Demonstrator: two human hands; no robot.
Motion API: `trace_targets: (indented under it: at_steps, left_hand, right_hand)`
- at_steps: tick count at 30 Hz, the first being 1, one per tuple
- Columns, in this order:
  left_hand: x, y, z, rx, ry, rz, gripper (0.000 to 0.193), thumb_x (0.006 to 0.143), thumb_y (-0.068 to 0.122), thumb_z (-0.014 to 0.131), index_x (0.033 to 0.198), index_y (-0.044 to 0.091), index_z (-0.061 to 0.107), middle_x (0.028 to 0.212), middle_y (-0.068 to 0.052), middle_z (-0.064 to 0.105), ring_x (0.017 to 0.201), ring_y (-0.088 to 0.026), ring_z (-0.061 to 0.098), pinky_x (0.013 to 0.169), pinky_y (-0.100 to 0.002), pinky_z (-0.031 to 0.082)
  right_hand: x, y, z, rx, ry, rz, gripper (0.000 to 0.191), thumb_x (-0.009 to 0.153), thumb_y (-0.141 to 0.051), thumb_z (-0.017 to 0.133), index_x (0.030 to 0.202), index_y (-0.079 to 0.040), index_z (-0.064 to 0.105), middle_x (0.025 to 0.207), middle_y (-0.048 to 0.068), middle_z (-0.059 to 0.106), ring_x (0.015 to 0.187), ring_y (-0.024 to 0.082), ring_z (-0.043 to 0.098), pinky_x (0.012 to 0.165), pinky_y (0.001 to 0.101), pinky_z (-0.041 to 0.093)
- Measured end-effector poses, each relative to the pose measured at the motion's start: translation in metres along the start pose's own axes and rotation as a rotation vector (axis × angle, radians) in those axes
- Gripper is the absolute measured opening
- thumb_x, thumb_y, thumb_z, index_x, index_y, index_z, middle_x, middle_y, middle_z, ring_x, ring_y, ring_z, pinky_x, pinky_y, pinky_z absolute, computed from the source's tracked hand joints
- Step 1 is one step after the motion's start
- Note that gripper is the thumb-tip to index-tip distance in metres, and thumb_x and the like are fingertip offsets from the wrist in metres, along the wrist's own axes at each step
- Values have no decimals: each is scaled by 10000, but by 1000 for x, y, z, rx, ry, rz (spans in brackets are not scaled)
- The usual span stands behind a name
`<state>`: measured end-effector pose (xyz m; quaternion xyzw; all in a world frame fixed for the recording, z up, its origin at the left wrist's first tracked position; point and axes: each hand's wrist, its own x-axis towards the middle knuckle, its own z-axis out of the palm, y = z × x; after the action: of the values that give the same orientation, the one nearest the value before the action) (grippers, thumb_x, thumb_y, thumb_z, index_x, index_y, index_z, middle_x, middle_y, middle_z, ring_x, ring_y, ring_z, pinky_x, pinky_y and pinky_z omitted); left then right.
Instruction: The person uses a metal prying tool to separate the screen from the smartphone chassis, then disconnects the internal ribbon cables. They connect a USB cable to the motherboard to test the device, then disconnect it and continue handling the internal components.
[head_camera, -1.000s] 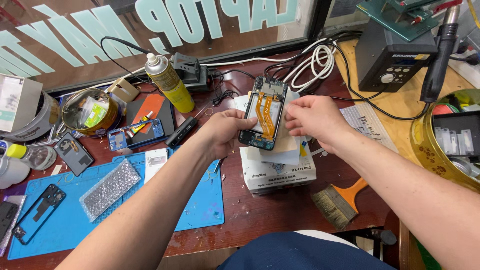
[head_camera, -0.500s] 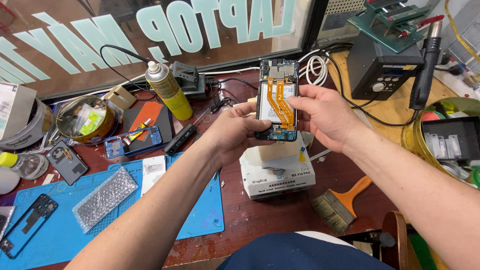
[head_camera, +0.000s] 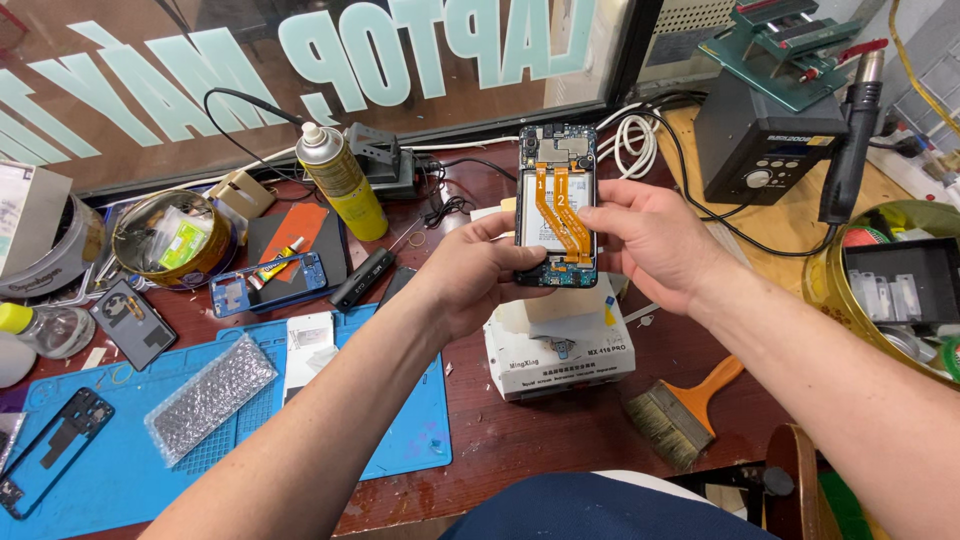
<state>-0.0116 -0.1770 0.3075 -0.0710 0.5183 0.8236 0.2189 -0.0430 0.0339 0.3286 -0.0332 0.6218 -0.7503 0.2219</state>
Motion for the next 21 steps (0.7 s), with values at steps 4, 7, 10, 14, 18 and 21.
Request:
trace_targets:
  at_steps: [4, 7, 10, 14, 18, 21]
  left_hand:
    - [1, -1, -2, -34, 30, 52, 325, 911, -28, 623, 1229, 36, 649, 1104, -140, 742, 954, -254, 741, 857, -433, 636]
    - [4, -1, -3, -58, 123, 95, 312, 890, -47, 633, 1195, 20, 640, 1078, -152, 736, 935, -260, 740, 834, -450, 642]
    - [7, -3, -4, -50, 200, 130, 291, 863, -72, 637, 1139, 11, 592, 1056, -166, 725, 917, -281, 740, 812, -470, 647]
    - [10, -6, -3, -72, 242, 174, 324, 830, -119, 612, 1104, 35, 535, 1048, -171, 699, 900, -290, 733, 790, -482, 647]
    - [8, -5, -7, -125, 222, 171, 328, 831, -142, 578, 1102, 33, 518, 1064, -179, 682, 910, -286, 727, 797, -479, 651]
    - [6, -5, -8, -131, 199, 168, 337, 836, -142, 574, 1121, 27, 514, 1081, -187, 685, 910, -296, 724, 792, -479, 646]
  right_hand:
    - [3, 4, 7, -84, 85, -20, 353, 958, -152, 600, 1299, -61, 616, 1075, 80, 724, 915, 141, 707, 759, 351, 617]
    - [0, 9, 12, -404, 222, -228, 309, 926, -97, 669, 1223, -9, 661, 1002, 84, 725, 821, 113, 680, 701, 295, 587]
    - [-3, 11, 16, -497, 276, -292, 295, 887, -62, 712, 1170, 20, 690, 948, 67, 747, 759, 79, 653, 652, 241, 531]
    - [-6, 9, 25, -403, 244, -131, 360, 844, -48, 726, 1199, -5, 685, 914, 83, 762, 694, 88, 644, 564, 237, 478]
    - [-7, 2, 32, -364, 232, -92, 413, 850, -26, 652, 1262, -12, 655, 964, 93, 792, 690, 111, 680, 561, 253, 515]
    - [-9, 0, 35, -373, 240, -69, 453, 845, -31, 661, 1298, -18, 641, 960, 100, 793, 688, 125, 696, 556, 269, 527]
